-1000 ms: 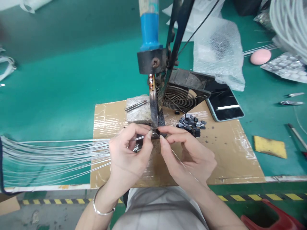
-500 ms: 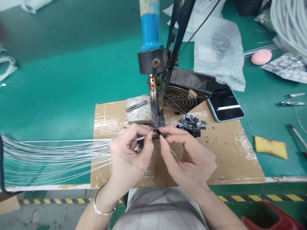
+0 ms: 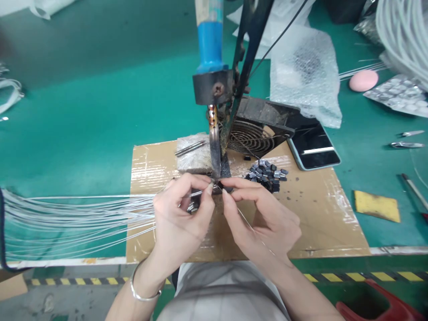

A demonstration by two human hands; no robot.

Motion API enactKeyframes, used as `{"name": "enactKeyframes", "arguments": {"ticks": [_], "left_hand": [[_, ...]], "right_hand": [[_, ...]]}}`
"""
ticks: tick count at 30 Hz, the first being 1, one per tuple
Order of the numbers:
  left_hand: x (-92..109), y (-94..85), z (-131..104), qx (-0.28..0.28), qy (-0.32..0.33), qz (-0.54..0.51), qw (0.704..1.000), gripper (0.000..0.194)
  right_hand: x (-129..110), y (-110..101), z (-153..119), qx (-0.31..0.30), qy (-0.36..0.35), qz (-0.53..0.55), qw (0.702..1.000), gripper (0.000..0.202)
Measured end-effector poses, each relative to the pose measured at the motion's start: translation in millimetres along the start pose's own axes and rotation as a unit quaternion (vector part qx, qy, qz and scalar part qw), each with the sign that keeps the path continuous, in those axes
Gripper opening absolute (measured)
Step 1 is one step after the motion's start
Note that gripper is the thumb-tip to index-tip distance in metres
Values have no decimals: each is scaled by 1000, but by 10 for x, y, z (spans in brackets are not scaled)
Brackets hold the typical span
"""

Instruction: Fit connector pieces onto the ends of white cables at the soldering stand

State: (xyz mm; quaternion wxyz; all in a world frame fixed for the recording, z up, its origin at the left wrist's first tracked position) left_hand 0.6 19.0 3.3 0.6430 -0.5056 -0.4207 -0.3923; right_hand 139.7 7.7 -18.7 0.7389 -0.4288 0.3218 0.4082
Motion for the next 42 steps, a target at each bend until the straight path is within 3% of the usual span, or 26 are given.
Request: {"name": "enactKeyframes", "arguments": {"ticks": [42], "left_hand": [[-15, -10, -24, -3, 12, 4, 1000, 11]], "right_hand": [[18, 17, 11, 21, -26, -1, 999, 16]]}}
Point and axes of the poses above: each hand's wrist, its own z-axis towards the middle knuckle, its own y-axis out of the palm, x = y × z, the point moved 3 cm from there along z, towards the middle knuckle, and after that the axes turned 9 degrees about -z, right-handed, at the moved point
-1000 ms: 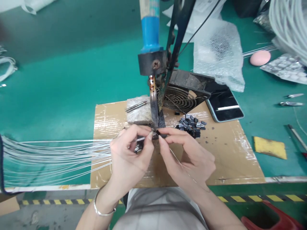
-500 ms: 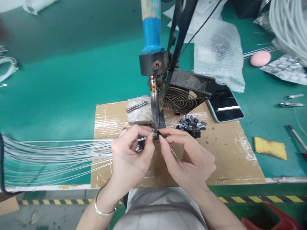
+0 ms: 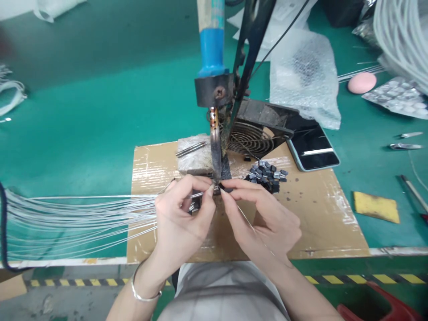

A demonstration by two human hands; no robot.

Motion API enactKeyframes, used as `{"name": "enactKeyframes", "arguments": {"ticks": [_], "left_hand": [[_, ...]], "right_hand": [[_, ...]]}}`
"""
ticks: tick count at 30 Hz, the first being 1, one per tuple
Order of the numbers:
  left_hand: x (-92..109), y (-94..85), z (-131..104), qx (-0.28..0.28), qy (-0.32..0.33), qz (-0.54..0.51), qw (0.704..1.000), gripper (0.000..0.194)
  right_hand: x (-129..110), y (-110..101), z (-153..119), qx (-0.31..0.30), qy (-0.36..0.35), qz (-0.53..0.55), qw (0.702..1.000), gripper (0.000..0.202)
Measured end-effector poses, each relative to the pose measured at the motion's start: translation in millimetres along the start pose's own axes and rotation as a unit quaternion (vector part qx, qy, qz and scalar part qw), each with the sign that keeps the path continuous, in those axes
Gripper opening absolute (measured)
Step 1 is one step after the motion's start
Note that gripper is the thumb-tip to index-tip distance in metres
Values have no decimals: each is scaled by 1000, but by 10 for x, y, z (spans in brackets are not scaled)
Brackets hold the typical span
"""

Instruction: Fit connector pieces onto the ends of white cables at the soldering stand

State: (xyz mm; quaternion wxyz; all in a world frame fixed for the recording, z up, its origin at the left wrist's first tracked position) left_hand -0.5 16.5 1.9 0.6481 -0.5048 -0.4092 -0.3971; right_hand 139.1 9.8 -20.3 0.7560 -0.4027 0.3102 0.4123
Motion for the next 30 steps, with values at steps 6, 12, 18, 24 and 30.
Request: {"name": "enactKeyframes", "arguments": {"ticks": [6, 12, 18, 24, 30], "left_hand": [[1, 2, 8, -2, 0, 0, 1000, 11], [-9, 11, 14, -6, -19, 1, 1000, 12], [-45, 8, 16, -13, -31, -6, 999, 12], [-52, -28, -44, -23, -16, 13, 1000, 13], [-72, -222, -180, 15, 106, 142, 984, 12]], "right_hand": [[11, 9, -5, 0, 9, 12, 1000, 17], [27, 18, -36, -5, 49, 33, 998, 16], [49, 11, -55, -37, 98, 56, 993, 11], [95, -54, -83, -55, 162, 65, 983, 6], [286, -238, -154, -43, 197, 15, 979, 33]]}}
Point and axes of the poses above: each hand's wrist, its own z-axis towards the middle knuckle, its own y-axis out of the palm, x = y × z, the point moved 3 cm from there along z, towards the middle knuckle, and after that the axes turned 9 degrees about -z, right-handed, at the moved point
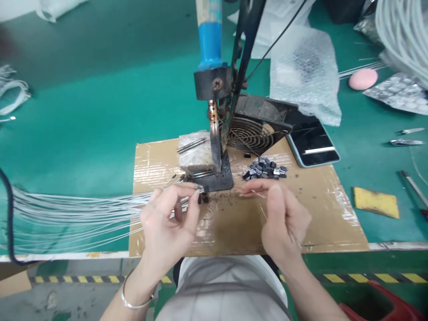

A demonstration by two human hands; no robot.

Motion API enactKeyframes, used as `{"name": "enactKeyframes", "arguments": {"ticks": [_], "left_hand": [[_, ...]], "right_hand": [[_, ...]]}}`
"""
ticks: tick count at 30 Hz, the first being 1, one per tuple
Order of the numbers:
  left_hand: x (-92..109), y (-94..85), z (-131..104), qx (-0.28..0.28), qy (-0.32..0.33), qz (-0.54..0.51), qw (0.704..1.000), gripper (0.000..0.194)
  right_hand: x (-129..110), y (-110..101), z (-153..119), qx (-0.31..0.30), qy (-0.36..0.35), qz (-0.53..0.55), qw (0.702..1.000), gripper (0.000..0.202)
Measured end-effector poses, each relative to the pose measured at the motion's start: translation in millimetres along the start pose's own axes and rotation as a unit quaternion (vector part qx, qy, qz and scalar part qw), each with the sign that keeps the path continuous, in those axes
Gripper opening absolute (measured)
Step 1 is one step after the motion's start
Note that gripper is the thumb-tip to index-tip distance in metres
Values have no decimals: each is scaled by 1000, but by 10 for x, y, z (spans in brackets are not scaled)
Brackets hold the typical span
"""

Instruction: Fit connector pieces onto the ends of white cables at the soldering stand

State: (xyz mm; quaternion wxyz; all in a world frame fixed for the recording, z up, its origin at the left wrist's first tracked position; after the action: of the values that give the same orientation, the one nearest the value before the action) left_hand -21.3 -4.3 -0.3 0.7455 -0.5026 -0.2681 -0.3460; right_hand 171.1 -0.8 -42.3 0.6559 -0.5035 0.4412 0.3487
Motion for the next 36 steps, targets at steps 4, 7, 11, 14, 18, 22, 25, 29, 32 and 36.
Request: {"name": "enactKeyframes", "arguments": {"ticks": [4, 7, 11, 14, 18, 22, 25, 29, 32, 36], "left_hand": [[-188, -96, -102, 58, 57, 73, 994, 8], [-354, -166, -179, 66, 51, 84, 993, 4], [-562, -365, -289, -14, 17, 142, 990, 56], [-680, -534, -355, -117, 12, 217, 969, 91], [-679, -615, -342, -191, 55, 287, 937, 55], [-572, -479, -258, -287, 120, 334, 890, 14], [-521, -390, -215, -339, 148, 384, 846, 14], [-508, -409, -179, -333, 93, 349, 871, 9], [-460, -484, -183, -286, -24, 270, 919, 13], [-208, -520, -313, -249, -90, 212, 941, 22]], "right_hand": [[188, -181, -21, 74, 19, 50, 996, 34], [291, -311, -65, 93, 30, 38, 995, 40], [347, -435, -154, 81, 55, 49, 994, 43], [347, -471, -208, 63, 78, 98, 990, 39], [286, -382, -252, -44, 98, 254, 961, 36], [170, -259, -365, -153, 82, 314, 933, 41], [178, -235, -490, -167, 86, 322, 928, 32], [341, -247, -623, -187, 89, 286, 935, 29], [353, -245, -671, -233, 38, 217, 947, 32], [-35, -248, -639, -142, -176, 108, 968, 49]]}}
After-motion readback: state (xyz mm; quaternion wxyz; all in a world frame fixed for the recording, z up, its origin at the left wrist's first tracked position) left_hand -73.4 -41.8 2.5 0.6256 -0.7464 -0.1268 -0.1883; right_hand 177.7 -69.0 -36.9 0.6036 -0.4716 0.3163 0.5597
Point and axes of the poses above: each hand's wrist, its own z-axis towards the middle knuckle, its own y-axis out of the palm, x = y × z, the point moved 3 cm from there along z, towards the middle knuckle, and after that the axes turned 9 degrees about -z, right-handed, at the moved point
